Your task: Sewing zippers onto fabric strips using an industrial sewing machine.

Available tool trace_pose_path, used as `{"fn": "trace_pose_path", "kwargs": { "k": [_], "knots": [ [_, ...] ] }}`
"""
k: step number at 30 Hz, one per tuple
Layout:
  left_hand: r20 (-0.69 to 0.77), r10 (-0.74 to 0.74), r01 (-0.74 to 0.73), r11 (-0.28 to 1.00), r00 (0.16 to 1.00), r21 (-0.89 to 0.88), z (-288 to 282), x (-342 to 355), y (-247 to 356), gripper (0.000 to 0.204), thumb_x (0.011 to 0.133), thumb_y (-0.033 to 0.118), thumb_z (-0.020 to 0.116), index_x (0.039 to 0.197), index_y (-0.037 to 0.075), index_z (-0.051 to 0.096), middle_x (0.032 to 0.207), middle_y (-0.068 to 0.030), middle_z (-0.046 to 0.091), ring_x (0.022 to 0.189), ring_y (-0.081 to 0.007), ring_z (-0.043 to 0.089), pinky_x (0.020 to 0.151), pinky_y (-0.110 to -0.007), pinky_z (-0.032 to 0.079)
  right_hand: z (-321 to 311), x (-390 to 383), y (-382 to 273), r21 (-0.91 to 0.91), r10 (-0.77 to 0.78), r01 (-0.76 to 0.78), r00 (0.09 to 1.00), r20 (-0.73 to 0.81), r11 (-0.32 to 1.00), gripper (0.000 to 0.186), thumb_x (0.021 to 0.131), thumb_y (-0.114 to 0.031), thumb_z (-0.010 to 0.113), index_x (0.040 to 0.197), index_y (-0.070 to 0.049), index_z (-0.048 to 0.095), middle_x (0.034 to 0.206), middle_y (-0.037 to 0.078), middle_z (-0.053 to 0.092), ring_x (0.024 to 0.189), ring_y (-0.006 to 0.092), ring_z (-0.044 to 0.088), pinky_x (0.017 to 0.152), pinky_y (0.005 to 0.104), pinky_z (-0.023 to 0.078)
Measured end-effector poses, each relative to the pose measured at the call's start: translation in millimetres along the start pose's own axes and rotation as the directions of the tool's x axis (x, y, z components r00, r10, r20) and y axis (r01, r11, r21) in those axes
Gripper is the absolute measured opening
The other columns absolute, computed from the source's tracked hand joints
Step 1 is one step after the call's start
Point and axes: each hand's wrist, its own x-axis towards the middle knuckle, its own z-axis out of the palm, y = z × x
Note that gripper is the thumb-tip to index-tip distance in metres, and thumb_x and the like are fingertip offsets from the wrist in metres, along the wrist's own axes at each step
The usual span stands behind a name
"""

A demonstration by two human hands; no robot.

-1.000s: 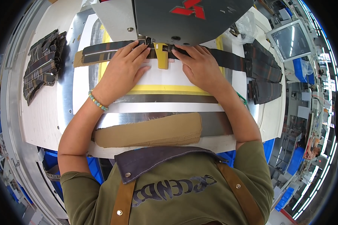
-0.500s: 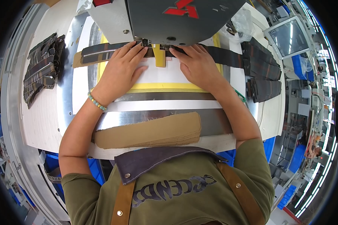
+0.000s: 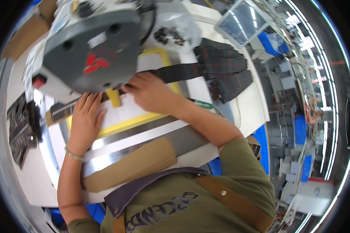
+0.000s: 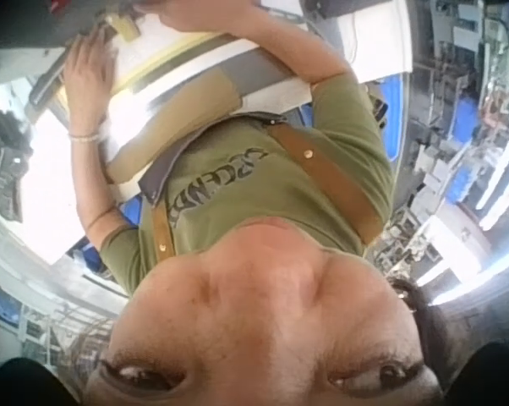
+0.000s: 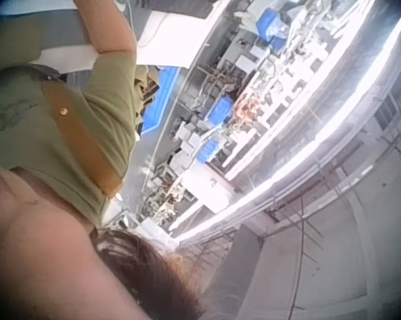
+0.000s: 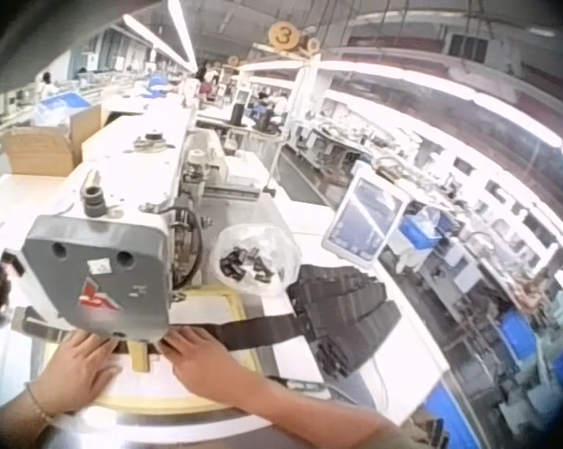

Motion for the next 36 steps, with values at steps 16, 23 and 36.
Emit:
{"fn": "trace_pose_path", "kwargs": {
  "k": [16,23,36],
  "knots": [
    [-0.050,0.054,-0.053,0.998,0.997,0.015,0.1,3.1,4.9,0.052,0.097,0.015,0.076,0.143,-0.006,0.064,0.148,-0.0209,0.064,0.143,-0.0430,0.054,0.120,-0.053,0.043,-0.3,-3.6,-2.5,0.095,0.016,-0.008,0.996,-0.093,0.995,0.041,0.081,-0.005,0.073,0.121,0.001,0.076,0.131,0.012,0.067,0.121,0.0321,0.068,0.110,0.0447,0.054],
    [-0.003,0.033,-0.033,0.999,0.999,0.020,2.4,0.9,1.3,0.056,0.098,0.016,0.076,0.150,-0.001,0.061,0.158,-0.0151,0.060,0.145,-0.0440,0.052,0.122,-0.052,0.042,-0.7,-3.8,-3.0,0.091,0.014,-0.006,0.997,-0.082,0.996,0.042,0.081,-0.005,0.073,0.122,0.001,0.076,0.131,0.012,0.067,0.122,0.0320,0.068,0.110,0.0442,0.054],
    [-0.017,0.060,-0.060,0.998,0.998,0.004,-1.9,0.4,4.4,0.052,0.098,0.015,0.076,0.145,-0.002,0.063,0.158,-0.0146,0.060,0.141,-0.0425,0.055,0.121,-0.051,0.045,2.3,-4.4,-1.2,-0.027,-0.060,0.059,0.996,-0.065,0.998,0.033,0.088,-0.012,0.070,0.120,-0.005,0.078,0.123,0.008,0.071,0.112,0.0292,0.070,0.099,0.0441,0.057]
  ]
}}
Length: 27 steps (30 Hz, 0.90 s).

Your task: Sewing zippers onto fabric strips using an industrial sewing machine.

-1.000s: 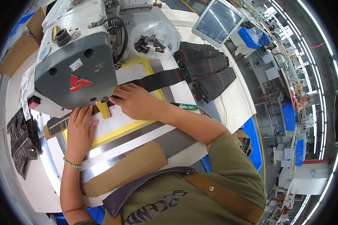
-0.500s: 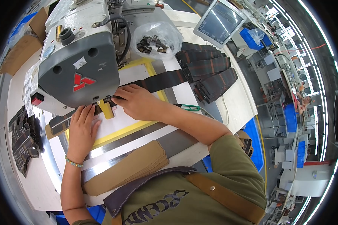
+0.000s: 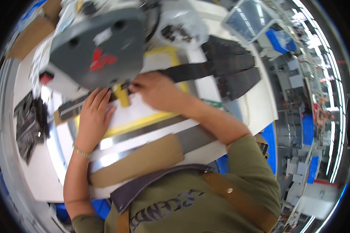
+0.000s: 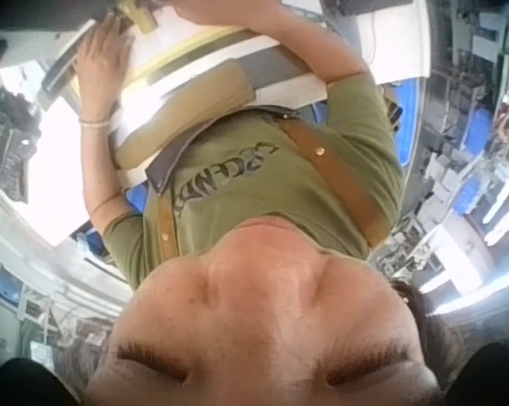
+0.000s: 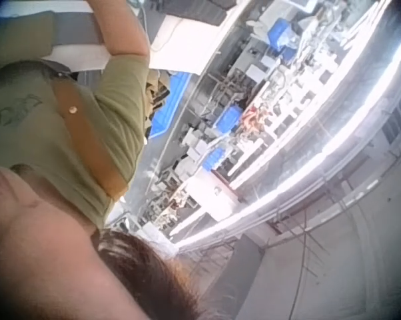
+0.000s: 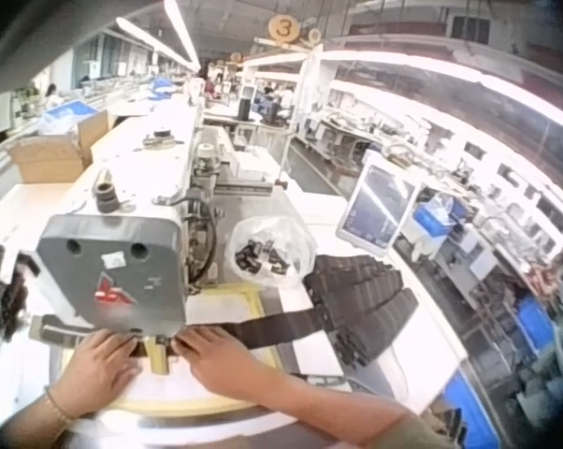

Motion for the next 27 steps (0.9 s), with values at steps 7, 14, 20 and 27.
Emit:
{"fn": "trace_pose_path", "kwargs": {
  "k": [7,14,20,27],
  "knots": [
    [-0.018,0.010,-0.009,0.999,1.000,0.042,4.4,3.6,-2.5,0.050,0.099,0.019,0.076,0.143,-0.002,0.065,0.155,-0.0139,0.062,0.142,-0.0396,0.056,0.120,-0.048,0.047,-12.8,5.7,-3.6,0.060,0.045,-0.046,0.999,0.017,0.997,0.034,0.088,-0.007,0.071,0.120,0.000,0.077,0.130,0.012,0.071,0.117,0.0299,0.070,0.103,0.0433,0.056],
    [-0.018,0.013,-0.012,0.999,1.000,0.048,3.3,-0.8,-4.5,0.052,0.101,0.021,0.074,0.146,-0.001,0.064,0.155,-0.0139,0.062,0.144,-0.0383,0.055,0.121,-0.048,0.045,-11.0,6.0,-5.4,0.052,0.058,-0.060,0.998,0.036,0.997,0.035,0.087,-0.006,0.075,0.122,-0.001,0.076,0.132,0.011,0.070,0.119,0.0288,0.070,0.105,0.0420,0.057],
    [-0.001,0.006,-0.005,0.999,1.000,0.053,0.7,0.0,-3.4,0.053,0.101,0.022,0.074,0.147,-0.001,0.064,0.156,-0.0145,0.062,0.146,-0.0375,0.053,0.121,-0.049,0.045,-11.9,3.9,1.7,-0.002,0.006,-0.006,0.998,0.063,1.000,0.034,0.090,-0.011,0.076,0.123,-0.001,0.075,0.133,0.010,0.071,0.124,0.0271,0.070,0.105,0.0400,0.057],
    [0.110,0.051,-0.057,0.997,0.993,0.054,-18.2,7.8,7.3,0.045,0.097,0.015,0.077,0.135,-0.006,0.066,0.148,-0.0212,0.065,0.137,-0.0377,0.061,0.115,-0.046,0.052,-20.6,16.5,-12.1,-0.148,-0.023,0.061,0.969,0.247,0.987,0.030,0.089,-0.010,0.075,0.116,0.002,0.074,0.127,0.011,0.073,0.111,0.0255,0.074,0.094,0.0392,0.063]
  ]
}}
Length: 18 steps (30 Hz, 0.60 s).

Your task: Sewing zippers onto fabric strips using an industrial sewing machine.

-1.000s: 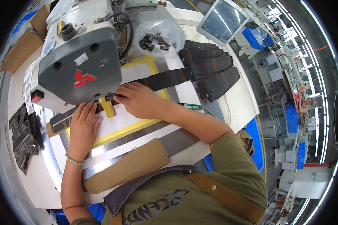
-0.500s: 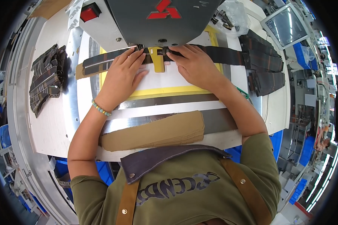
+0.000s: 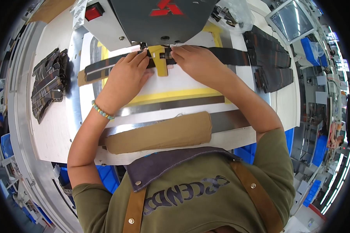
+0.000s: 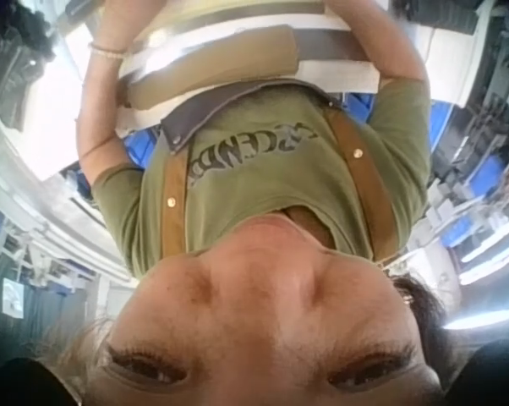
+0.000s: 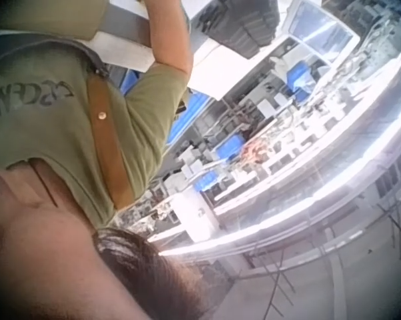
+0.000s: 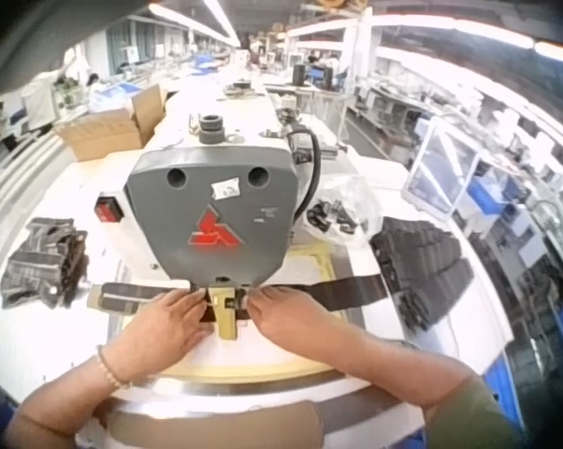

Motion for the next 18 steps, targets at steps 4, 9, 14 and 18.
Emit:
{"fn": "trace_pose_path", "kwargs": {
  "k": [4,9,14,18],
  "knots": [
    [-0.018,0.005,-0.005,1.000,1.000,-0.001,1.9,-5.4,12.2,0.041,0.095,0.016,0.079,0.127,-0.007,0.066,0.141,-0.0236,0.068,0.128,-0.0399,0.066,0.110,-0.046,0.055,-3.5,16.6,-18.2,-0.126,-0.082,0.071,0.993,-0.090,0.989,0.009,0.079,-0.009,0.074,0.087,-0.005,0.073,0.098,0.006,0.072,0.090,0.0219,0.072,0.081,0.0339,0.060],
    [-0.041,-0.017,0.017,1.000,0.999,-0.019,0.3,-22.3,35.6,0.042,0.092,0.017,0.081,0.124,-0.005,0.066,0.124,-0.0197,0.071,0.114,-0.0380,0.069,0.097,-0.045,0.057,-19.7,4.0,-36.6,-0.053,-0.064,0.058,0.991,-0.116,0.997,0.007,0.079,-0.013,0.072,0.083,-0.006,0.071,0.087,0.005,0.067,0.083,0.0219,0.070,0.076,0.0339,0.057],
    [-0.111,0.253,-0.234,0.958,0.961,0.164,-7.9,-36.4,64.1,0.056,0.078,0.012,0.081,0.131,-0.001,0.068,0.103,-0.0098,0.067,0.088,-0.0262,0.067,0.074,-0.039,0.056,-60.7,-39.7,-98.9,0.137,-0.065,0.079,0.993,-0.101,0.987,0.012,0.081,-0.016,0.074,0.081,-0.006,0.067,0.083,0.006,0.063,0.081,0.0226,0.069,0.073,0.0373,0.057],
    [-0.067,0.430,-0.405,0.885,0.900,0.231,-1.9,-36.8,65.7,0.054,0.084,0.004,0.071,0.138,-0.002,0.071,0.101,-0.0087,0.066,0.086,-0.0222,0.066,0.071,-0.036,0.055,-98.3,-70.5,-83.3,0.360,0.224,-0.108,0.928,-0.298,0.927,0.012,0.079,-0.014,0.077,0.084,-0.005,0.072,0.088,0.008,0.066,0.090,0.0271,0.068,0.078,0.0429,0.056]
  ]
}}
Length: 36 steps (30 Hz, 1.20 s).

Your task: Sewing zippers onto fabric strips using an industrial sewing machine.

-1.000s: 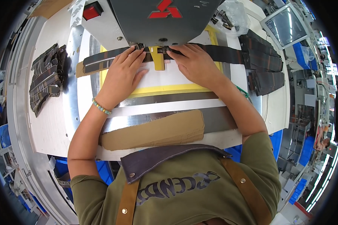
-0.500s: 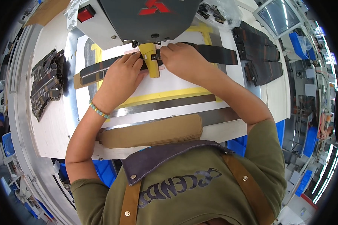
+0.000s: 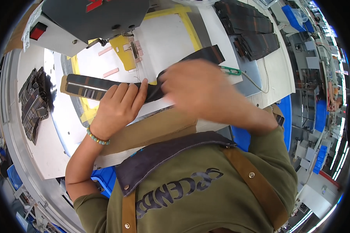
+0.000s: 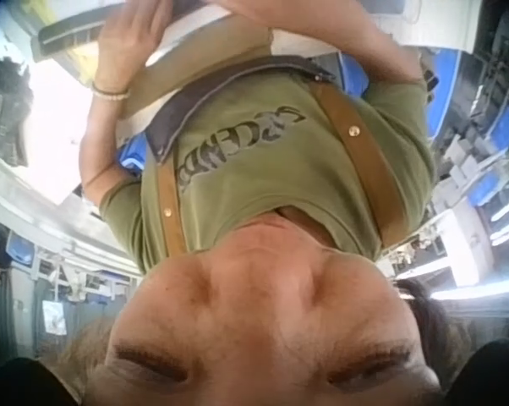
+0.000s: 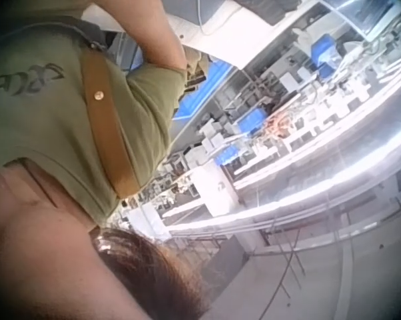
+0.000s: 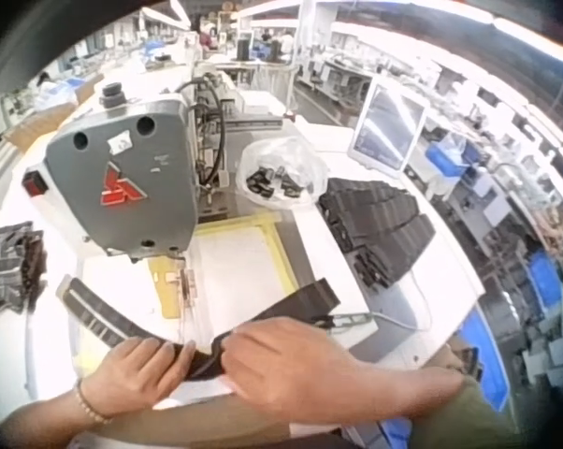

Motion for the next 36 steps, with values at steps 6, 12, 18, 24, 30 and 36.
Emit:
{"fn": "trace_pose_path", "kwargs": {
  "k": [6,12,18,24,30,36],
  "knots": [
    [-0.133,-0.046,0.043,0.999,0.990,-0.030,-8.2,2.7,-5.0,0.044,0.082,0.004,0.076,0.125,-0.003,0.076,0.101,-0.0094,0.070,0.084,-0.0218,0.067,0.069,-0.035,0.055,-52.8,-79.0,60.3,-0.388,0.511,-0.377,0.788,0.344,0.841,0.022,0.087,-0.006,0.069,0.109,-0.006,0.067,0.107,0.012,0.067,0.100,0.0378,0.067,0.088,0.0476,0.055],
    [-0.139,-0.003,0.002,1.000,0.990,-0.007,-9.3,11.8,1.6,0.044,0.080,0.004,0.078,0.123,-0.002,0.076,0.104,-0.0086,0.070,0.084,-0.0202,0.066,0.067,-0.034,0.054,-52.6,-62.3,103.9,-0.292,0.617,-0.577,0.784,0.064,0.763,0.031,0.099,-0.007,0.060,0.129,-0.004,0.066,0.122,0.018,0.069,0.108,0.0429,0.068,0.096,0.0495,0.055],
    [-0.124,0.000,0.004,1.000,0.992,0.030,-9.2,15.8,5.4,0.042,0.079,0.005,0.079,0.120,-0.001,0.076,0.105,-0.0080,0.070,0.083,-0.0195,0.066,0.067,-0.032,0.053,2.4,35.9,71.4,0.356,0.262,-0.442,0.852,0.454,0.823,0.038,0.110,-0.027,0.061,0.142,-0.007,0.067,0.130,0.016,0.074,0.102,0.0303,0.069,0.094,0.0385,0.055],
    [-0.174,-0.038,0.043,0.999,0.984,0.024,-13.7,8.0,-8.0,0.037,0.080,0.004,0.078,0.116,-0.001,0.076,0.103,-0.0089,0.072,0.086,-0.0217,0.068,0.068,-0.034,0.054,54.1,55.5,96.1,0.314,-0.028,-0.174,0.837,0.547,0.933,0.039,0.106,-0.039,0.068,0.127,-0.008,0.075,0.117,0.014,0.079,0.106,0.0367,0.073,0.090,0.0451,0.057],
    [-0.255,-0.131,0.105,0.988,0.958,-0.112,-1.3,6.3,-20.3,0.035,0.079,0.001,0.077,0.115,-0.001,0.076,0.105,-0.0107,0.076,0.094,-0.0268,0.073,0.076,-0.038,0.057,55.6,49.8,90.4,0.073,-0.017,-0.022,0.868,0.496,0.997,0.034,0.104,-0.040,0.069,0.115,-0.008,0.076,0.100,0.010,0.076,0.096,0.0357,0.072,0.083,0.0470,0.057],
    [-0.261,-0.207,0.167,0.972,0.943,-0.165,-13.4,12.0,-32.4,0.040,0.075,-0.006,0.077,0.114,0.000,0.076,0.108,-0.0112,0.079,0.102,-0.0287,0.075,0.085,-0.040,0.060,24.3,50.7,86.5,0.067,0.075,-0.119,0.885,0.459,0.991,0.030,0.106,-0.039,0.065,0.106,-0.012,0.077,0.090,0.010,0.075,0.091,0.0348,0.074,0.081,0.0492,0.057]
  ]
}}
